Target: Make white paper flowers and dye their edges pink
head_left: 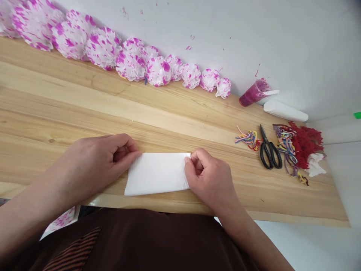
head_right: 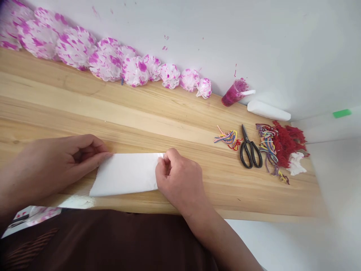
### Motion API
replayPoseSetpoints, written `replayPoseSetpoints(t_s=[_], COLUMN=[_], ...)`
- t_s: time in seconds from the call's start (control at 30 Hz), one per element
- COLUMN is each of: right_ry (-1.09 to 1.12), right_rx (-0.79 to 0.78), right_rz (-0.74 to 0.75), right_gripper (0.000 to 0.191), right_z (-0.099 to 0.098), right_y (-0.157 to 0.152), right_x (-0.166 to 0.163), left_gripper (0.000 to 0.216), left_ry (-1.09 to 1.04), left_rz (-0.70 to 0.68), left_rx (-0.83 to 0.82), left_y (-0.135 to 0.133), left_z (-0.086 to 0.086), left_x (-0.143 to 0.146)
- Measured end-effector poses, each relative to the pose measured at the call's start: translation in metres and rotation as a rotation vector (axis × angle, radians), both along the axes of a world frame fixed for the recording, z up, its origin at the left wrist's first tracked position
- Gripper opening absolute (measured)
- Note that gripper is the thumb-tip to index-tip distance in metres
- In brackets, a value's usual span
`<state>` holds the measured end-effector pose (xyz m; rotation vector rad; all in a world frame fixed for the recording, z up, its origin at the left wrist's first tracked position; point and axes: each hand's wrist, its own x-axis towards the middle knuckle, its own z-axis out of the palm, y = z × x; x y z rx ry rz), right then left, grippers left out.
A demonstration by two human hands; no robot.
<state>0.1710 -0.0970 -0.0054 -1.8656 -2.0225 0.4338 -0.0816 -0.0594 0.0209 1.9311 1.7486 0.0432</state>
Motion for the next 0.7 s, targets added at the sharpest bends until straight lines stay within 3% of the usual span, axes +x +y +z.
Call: replayPoseSetpoints(t_s=[0.3, 0.43, 0.57, 0.7], right_ry=[-0.032, -0.043, -0.045, -0.041], right_rx=[-0.013, -0.015, -0.017, -0.023], right_rz=[-0.02, -0.017, -0.032, -0.039], right_gripper=[0.01, 0.007, 0.008, 0.012], right_z=[-0.001, -0.002, -0.003, -0.003], right_y=[0.0, -0.001, 0.0, 0.002], right_x=[-0.001, 0.0, 0.0, 0.0], left_gripper=[0.022, 0.02, 0.021, 0.026], left_ry=[-0.006, -0.007, -0.187, -0.294], left_rz=[-0.033, -0.104, -0.305, -0.556], left_rx=[0.029, 0.183, 0.548, 0.49], left_y=[-0.003, -0.007, -0.01, -0.013], left_z=[-0.001, -0.007, -0.022, -0.034], left_x=[-0.002, -0.003, -0.003, -0.001])
